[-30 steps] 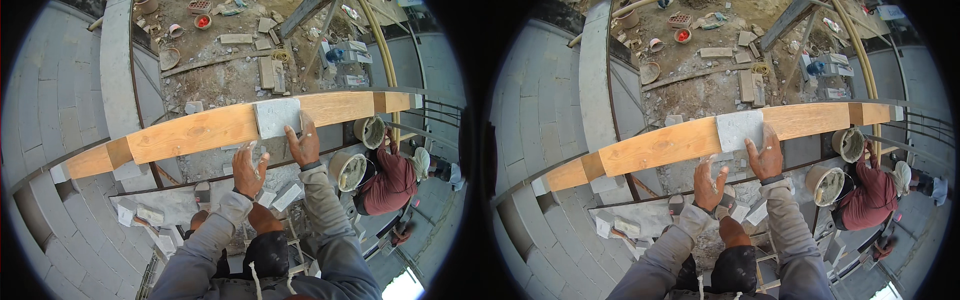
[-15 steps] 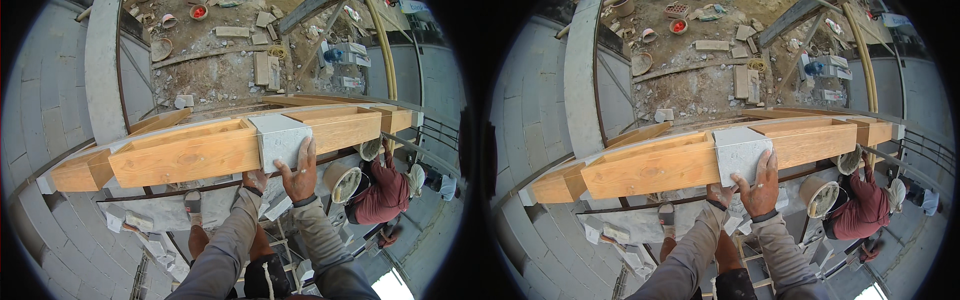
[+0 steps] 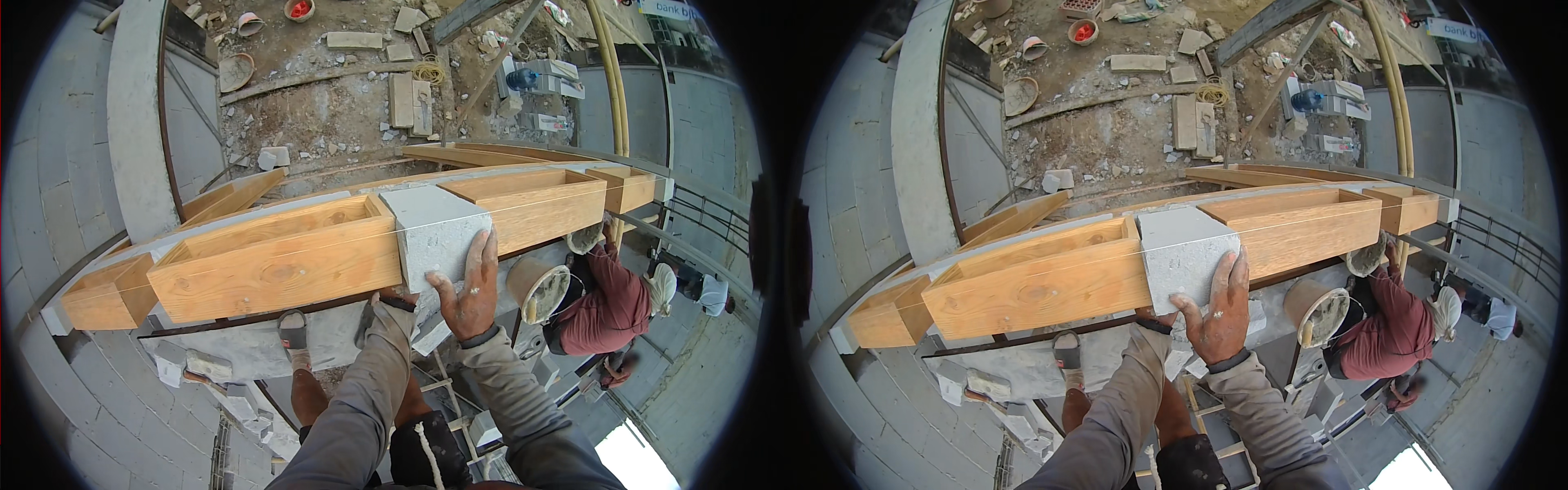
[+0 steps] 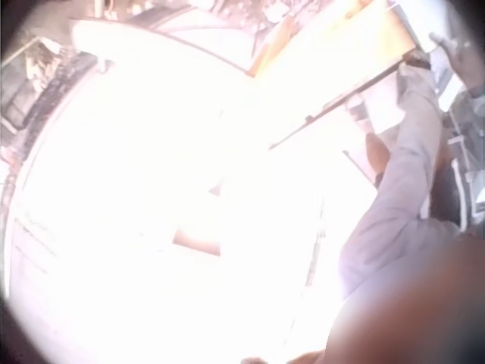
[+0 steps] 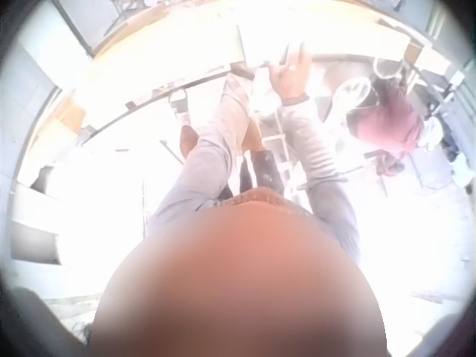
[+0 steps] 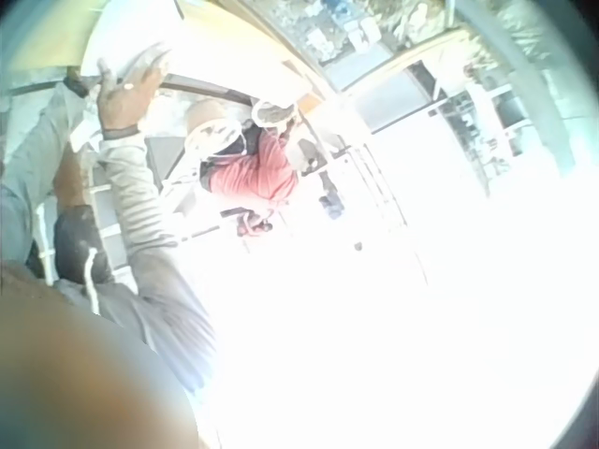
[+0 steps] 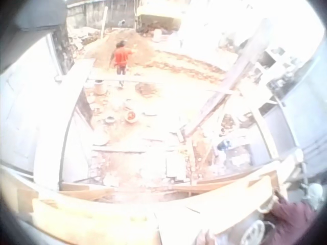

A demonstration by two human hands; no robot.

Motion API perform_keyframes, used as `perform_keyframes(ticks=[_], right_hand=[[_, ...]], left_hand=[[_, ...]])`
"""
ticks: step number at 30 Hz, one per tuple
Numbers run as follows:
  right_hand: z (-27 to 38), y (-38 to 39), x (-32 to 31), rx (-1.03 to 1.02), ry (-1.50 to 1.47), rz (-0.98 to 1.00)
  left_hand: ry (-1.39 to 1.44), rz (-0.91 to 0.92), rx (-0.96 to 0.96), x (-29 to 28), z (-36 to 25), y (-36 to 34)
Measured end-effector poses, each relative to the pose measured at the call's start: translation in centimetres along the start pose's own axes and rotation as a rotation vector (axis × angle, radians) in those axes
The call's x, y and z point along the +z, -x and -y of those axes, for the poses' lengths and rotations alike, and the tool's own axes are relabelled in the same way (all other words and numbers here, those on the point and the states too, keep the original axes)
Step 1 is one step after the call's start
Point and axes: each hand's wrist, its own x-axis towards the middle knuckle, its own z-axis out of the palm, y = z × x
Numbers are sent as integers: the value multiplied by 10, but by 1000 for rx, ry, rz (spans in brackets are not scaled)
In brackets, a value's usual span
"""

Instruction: The person applies mortar to a frame with a trowel, sets a concrete block in place, shapes another concrete block using a hand tool, and fits the trimmed block onto the wooden structure.

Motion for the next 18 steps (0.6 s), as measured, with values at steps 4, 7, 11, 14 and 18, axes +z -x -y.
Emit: perform_keyframes(ticks=[4, 7, 11, 14, 18], right_hand=[[-1, -2, -2, -12, -3, 10], [-5, 0, 1, -19, -17, 8], [-7, 0, 2, -36, -17, -4], [-6, 0, 1, -32, -16, 0], [-6, 3, 6, -49, -27, -9]], left_hand=[[-202, -20, 56, -1, 7, -3], [-353, -27, 96, -9, 12, -8], [-554, -35, 143, -15, 17, -14], [-714, -43, 179, -17, 20, -18], [-936, -48, 236, -20, 13, -18]])
